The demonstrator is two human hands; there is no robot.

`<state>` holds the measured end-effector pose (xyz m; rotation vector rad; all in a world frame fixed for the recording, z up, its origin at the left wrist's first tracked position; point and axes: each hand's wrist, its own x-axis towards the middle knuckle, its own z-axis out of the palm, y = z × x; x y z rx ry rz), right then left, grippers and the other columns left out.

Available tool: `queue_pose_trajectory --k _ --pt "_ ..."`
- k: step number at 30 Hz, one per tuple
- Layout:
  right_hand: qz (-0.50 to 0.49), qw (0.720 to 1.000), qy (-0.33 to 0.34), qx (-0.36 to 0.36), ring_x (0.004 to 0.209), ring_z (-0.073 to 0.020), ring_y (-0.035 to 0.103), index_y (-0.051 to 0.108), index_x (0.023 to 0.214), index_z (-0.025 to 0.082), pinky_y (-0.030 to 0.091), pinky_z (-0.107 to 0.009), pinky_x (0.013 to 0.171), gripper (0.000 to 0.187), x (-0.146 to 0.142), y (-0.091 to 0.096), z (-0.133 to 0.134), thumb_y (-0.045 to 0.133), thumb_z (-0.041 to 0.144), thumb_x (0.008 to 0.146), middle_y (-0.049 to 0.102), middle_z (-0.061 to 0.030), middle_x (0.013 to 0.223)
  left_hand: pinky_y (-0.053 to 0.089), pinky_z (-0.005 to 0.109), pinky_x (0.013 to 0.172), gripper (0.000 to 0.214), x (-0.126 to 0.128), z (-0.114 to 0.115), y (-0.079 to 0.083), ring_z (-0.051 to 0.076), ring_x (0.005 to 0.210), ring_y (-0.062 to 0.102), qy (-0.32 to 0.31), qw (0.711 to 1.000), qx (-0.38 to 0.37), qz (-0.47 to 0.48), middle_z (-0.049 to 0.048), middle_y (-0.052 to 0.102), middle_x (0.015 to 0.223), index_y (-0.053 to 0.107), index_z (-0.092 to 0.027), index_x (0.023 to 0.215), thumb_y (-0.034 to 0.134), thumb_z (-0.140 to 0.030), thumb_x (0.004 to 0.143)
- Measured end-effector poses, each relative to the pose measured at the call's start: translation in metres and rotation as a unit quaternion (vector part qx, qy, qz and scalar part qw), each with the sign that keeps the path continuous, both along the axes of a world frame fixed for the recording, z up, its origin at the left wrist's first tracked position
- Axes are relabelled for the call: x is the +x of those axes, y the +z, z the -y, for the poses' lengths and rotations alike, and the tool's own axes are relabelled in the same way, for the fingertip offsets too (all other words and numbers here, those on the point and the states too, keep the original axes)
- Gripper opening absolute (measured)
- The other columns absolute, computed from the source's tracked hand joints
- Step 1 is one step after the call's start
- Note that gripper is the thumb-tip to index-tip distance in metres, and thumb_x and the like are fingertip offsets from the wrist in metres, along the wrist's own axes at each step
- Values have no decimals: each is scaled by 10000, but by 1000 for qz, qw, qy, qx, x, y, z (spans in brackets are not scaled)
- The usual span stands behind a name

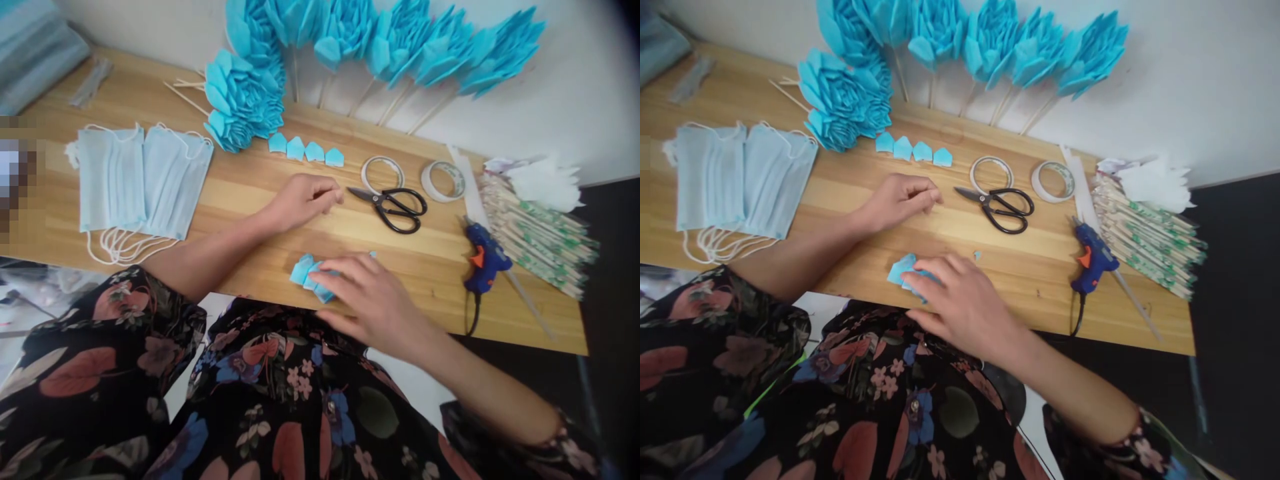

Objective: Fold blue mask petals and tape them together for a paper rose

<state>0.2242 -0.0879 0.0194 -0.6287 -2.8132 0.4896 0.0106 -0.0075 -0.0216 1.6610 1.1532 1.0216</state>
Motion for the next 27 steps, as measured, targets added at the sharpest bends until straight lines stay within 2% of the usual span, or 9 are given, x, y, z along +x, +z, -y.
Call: queue_pose_trajectory --k 5,9,12,14,17,19,20,22,27 --pt "-14 995 -95 13 1331 -373 514 556 1428 271 470 -597 1063 488 -21 -33 36 609 358 950 587 -133 1462 327 230 579 157 4 4 5 103 571 485 -6 999 -29 -36 -27 571 561 697 -127 711 632 -175 845" --pt "-22 987 -157 -5 1226 -338 598 608 1377 276 529 -554 971 402 -29 -46 36 539 246 982 666 -118 1370 311 238 578 170 3 4 4 105 563 455 -7 998 -12 -57 -36 532 543 695 -136 710 625 -192 854" --pt "-95 973 -193 -81 1160 -298 643 657 1305 282 527 -521 980 360 -22 -42 28 548 217 969 726 -90 1266 318 236 583 206 2 4 2 106 575 458 -12 997 3 -72 -31 539 559 688 -139 701 609 -220 873" --pt "-171 930 -253 -207 1123 -272 669 680 1255 291 539 -484 969 321 -13 -36 21 592 263 947 742 -62 1226 333 232 590 232 2 4 2 106 591 478 -15 998 3 -68 -21 571 588 671 -142 683 600 -238 882" --pt "-269 777 -346 -452 930 -232 720 700 1194 281 587 -386 783 317 -4 -28 9 645 405 907 770 -43 1102 352 227 594 257 2 6 5 105 605 497 -25 999 -9 -32 -7 596 621 654 -144 684 584 -272 896" --pt "-316 677 -362 -557 805 -209 713 713 1147 254 576 -334 674 351 -3 -26 2 677 458 863 776 -46 992 365 223 593 276 3 8 10 103 606 502 -47 999 -27 5 1 600 635 654 -144 701 578 -312 907" --pt "-334 644 -362 -585 766 -200 703 718 1121 242 568 -318 644 353 -3 -26 0 693 457 843 773 -47 955 373 221 593 285 3 10 12 102 610 507 -61 997 -37 22 6 604 642 654 -144 708 584 -336 908" --pt "-357 611 -359 -609 727 -184 686 718 1081 232 557 -296 607 326 -4 -27 -3 711 436 825 766 -46 924 394 217 600 284 3 13 16 104 630 526 -85 993 -57 51 14 623 673 656 -146 726 623 -377 888" --pt "-372 608 -341 -613 742 -179 692 691 1084 254 567 -286 602 298 -5 -30 -5 702 432 845 756 -35 944 427 223 612 211 7 19 18 115 652 557 -148 985 -70 59 17 656 730 704 -156 859 748 -348 784"
